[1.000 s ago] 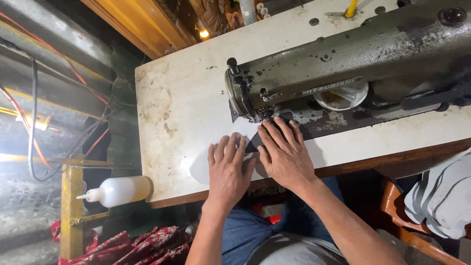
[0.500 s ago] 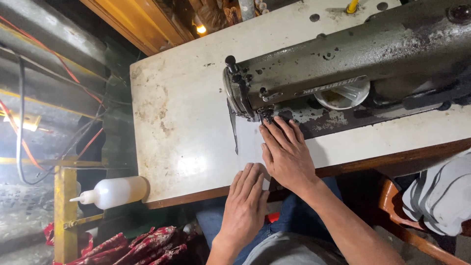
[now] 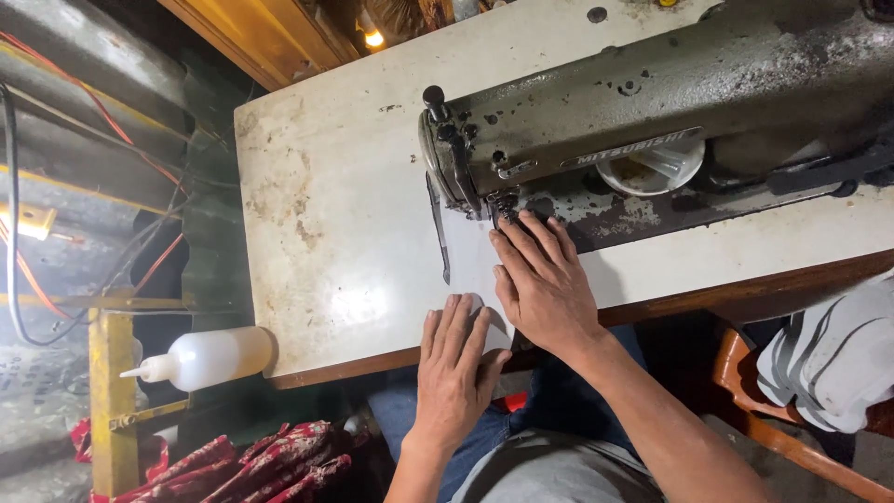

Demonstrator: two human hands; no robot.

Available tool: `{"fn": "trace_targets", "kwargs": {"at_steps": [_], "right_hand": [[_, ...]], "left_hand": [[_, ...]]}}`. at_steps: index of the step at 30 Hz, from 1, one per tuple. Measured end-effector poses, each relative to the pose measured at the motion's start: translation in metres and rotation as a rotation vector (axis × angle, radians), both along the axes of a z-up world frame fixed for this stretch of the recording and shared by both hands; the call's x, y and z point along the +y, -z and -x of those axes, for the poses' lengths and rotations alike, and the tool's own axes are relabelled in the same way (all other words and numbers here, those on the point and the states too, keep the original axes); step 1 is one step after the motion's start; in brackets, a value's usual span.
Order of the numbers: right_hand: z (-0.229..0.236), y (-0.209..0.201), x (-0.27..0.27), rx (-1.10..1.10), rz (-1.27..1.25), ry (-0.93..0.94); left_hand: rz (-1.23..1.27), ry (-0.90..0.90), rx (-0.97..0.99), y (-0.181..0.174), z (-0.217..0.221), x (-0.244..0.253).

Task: The person is aligning and preparing shoe insole components for sewing on an industrial sewing machine.

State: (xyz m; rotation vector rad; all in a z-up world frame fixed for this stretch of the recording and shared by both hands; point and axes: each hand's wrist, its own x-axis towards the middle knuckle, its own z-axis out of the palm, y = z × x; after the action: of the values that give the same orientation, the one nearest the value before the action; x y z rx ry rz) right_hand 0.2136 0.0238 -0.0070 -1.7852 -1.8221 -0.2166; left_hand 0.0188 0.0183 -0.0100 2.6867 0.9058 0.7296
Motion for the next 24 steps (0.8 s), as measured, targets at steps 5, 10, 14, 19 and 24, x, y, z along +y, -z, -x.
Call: {"fn": "trace_targets", "kwargs": {"at_steps": [5,10,14,19,24], "right_hand": [[0.001,-0.001,-0.001,-0.009,-0.018,0.003],[0.001,0.005,-0.002,0.090,-0.177,-0.145],[-0.006,-0.005,-0.009,-0.009,-0.191,-0.259],[-0.005,-0.016,-0.017,0.145,-0.172,-0.341],[-0.006,-0.017,-0.020,0.317,-0.193,-0.370]], "left_hand": [[-0.030,0.015,-0.046,-0.004,0.002,0.002],[-0.027,0.024,-0.069,-0.016,0.007,0.008],[-0.163,0.000,-0.117,0.015,0.006,0.014],[-0.113,-0.153,-0.026,0.036,0.013,0.018],[-0.188,-0.102,-0.092,0.045,0.013,0.035]]}}
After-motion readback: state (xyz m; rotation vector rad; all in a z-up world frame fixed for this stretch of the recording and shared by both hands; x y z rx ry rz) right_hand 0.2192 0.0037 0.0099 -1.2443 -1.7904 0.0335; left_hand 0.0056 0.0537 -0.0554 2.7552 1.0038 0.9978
